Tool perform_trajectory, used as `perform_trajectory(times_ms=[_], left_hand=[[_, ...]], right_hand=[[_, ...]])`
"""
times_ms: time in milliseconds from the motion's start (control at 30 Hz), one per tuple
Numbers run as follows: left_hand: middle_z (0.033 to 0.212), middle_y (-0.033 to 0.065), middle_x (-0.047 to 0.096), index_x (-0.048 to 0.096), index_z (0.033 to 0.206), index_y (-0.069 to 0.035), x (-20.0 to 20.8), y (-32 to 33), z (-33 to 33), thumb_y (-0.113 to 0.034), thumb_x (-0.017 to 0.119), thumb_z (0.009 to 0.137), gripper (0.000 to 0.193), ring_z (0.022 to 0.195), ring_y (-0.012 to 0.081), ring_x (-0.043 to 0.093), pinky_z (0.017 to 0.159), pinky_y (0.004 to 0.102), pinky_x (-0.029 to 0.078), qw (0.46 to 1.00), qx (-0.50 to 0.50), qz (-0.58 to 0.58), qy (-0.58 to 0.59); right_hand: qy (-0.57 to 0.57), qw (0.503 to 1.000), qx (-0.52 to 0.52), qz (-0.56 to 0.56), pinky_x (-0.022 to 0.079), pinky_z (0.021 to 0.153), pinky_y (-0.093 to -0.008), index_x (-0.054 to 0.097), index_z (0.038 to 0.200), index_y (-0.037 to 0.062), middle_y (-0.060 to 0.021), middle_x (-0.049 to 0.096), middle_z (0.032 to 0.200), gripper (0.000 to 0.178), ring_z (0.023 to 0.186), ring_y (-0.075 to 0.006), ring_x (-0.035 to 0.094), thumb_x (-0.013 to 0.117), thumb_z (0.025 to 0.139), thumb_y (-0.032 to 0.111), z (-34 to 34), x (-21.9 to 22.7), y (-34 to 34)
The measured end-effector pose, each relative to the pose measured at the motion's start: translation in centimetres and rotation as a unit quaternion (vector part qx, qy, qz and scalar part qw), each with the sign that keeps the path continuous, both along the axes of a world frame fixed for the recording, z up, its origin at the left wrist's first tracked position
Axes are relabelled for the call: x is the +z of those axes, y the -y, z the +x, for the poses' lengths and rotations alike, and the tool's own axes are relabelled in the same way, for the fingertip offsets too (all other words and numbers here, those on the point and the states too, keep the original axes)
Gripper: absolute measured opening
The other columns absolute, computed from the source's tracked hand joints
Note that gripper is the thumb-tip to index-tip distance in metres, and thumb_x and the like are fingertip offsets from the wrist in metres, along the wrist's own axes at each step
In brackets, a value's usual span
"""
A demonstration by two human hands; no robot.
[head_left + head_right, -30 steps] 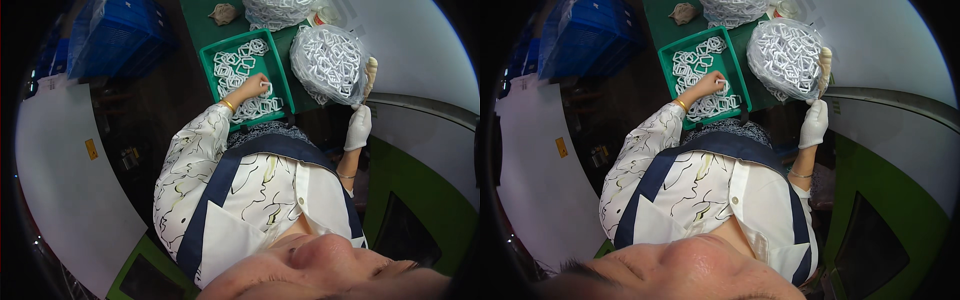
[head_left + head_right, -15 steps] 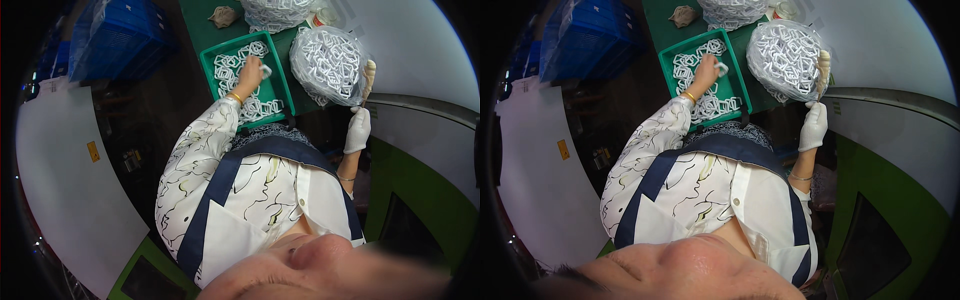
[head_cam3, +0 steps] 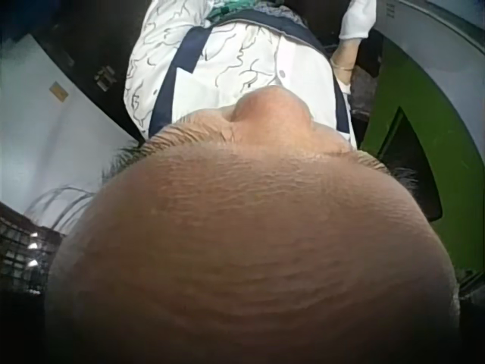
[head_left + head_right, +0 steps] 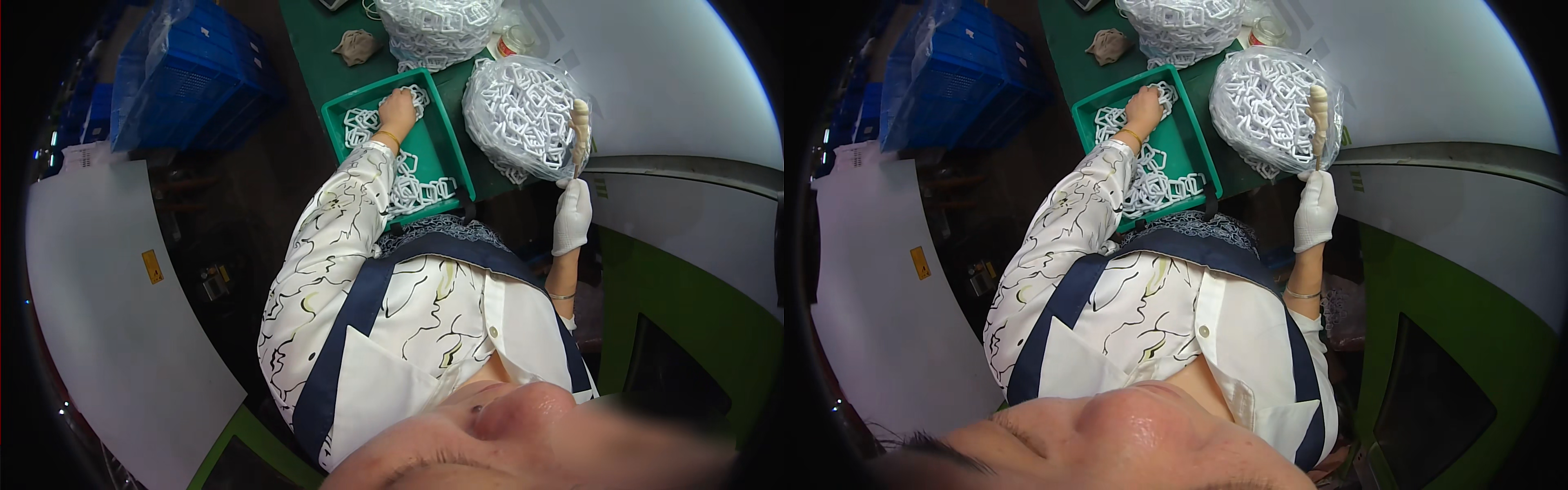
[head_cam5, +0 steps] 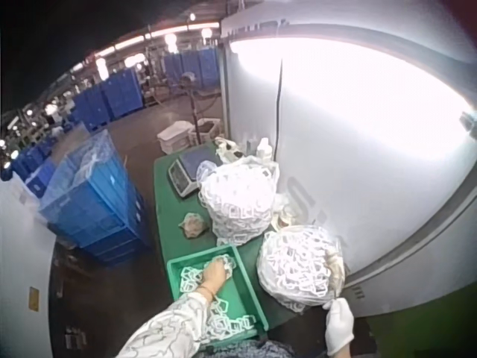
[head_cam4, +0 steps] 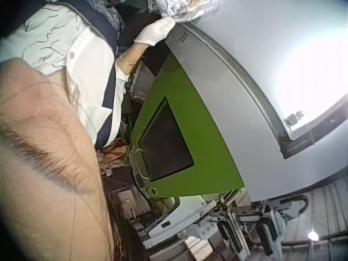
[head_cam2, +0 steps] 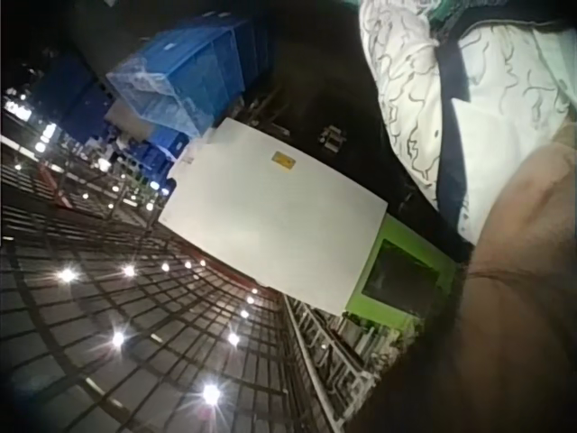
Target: Manually sorting small white electronic components from a tray and placing them into clear plastic bags.
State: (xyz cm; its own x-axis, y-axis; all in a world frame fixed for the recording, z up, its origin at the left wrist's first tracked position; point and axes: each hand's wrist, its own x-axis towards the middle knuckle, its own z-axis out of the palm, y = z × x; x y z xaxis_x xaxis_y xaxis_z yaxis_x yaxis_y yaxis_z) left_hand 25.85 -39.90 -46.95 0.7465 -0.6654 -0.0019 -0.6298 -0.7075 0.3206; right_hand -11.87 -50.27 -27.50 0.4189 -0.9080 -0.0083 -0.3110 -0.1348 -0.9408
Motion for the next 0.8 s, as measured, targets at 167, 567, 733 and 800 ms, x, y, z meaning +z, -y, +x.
perform_trajectory(times_ms=[167, 567, 733, 800], left_hand=[[0.103, 0.014, 0.064, 0.07, 0.101, -0.01, 1.6, -2.6, -0.6, -0.018, 0.071, 0.076, 0.027, 0.099, 0.0349, 0.061, 0.084, 0.0443, 0.052, 0.983, 0.039, -0.179, -0.012], [0.103, 0.0069, 0.066, 0.056, 0.119, -0.003, 14.3, -1.8, -10.5, 0.005, 0.05, 0.087, 0.033, 0.092, 0.0157, 0.064, 0.083, 0.0287, 0.054, 0.798, -0.1, -0.412, -0.428], [0.109, 0.0098, 0.064, 0.055, 0.117, -0.003, 20.3, -0.7, -12.9, 0.006, 0.041, 0.096, 0.026, 0.104, 0.0218, 0.063, 0.088, 0.0321, 0.053, 0.726, -0.07, -0.442, -0.523], [0.113, 0.0101, 0.063, 0.053, 0.119, -0.003, 20.2, -0.3, -13.9, 0.004, 0.041, 0.098, 0.025, 0.104, 0.0216, 0.063, 0.089, 0.0325, 0.053, 0.667, -0.09, -0.468, -0.573]], right_hand=[[-0.029, 1.0, 0.008, -0.003, 0.035, 0.055, -0.0255, 0.061, 0.09, 0.0038, 0.0018, 0.043, 0.065, 0.029, 0.057, -0.0067, 0.039, 0.044, 0.104, 0.021, 0.1, -0.1, 0.1], [-0.06, 0.972, 0.225, -0.011, 0.048, 0.07, -0.0378, 0.061, 0.1, 0.0065, -0.0187, 0.061, 0.079, 0.029, 0.074, -0.0327, 0.062, 0.045, 0.103, 0.03, 7.2, 1.2, -3.4], [0.001, 0.987, 0.161, 0.022, 0.045, 0.075, -0.0251, 0.059, 0.11, 0.0, -0.0014, 0.059, 0.09, 0.023, 0.083, -0.008, 0.053, 0.05, 0.101, 0.019, 6.3, -0.6, -1.6], [0.076, 0.984, 0.15, 0.054, 0.045, 0.075, -0.0243, 0.056, 0.116, 0.0002, -0.001, 0.058, 0.092, 0.025, 0.084, -0.007, 0.053, 0.051, 0.101, 0.019, 6.8, 1.1, -1.9]])
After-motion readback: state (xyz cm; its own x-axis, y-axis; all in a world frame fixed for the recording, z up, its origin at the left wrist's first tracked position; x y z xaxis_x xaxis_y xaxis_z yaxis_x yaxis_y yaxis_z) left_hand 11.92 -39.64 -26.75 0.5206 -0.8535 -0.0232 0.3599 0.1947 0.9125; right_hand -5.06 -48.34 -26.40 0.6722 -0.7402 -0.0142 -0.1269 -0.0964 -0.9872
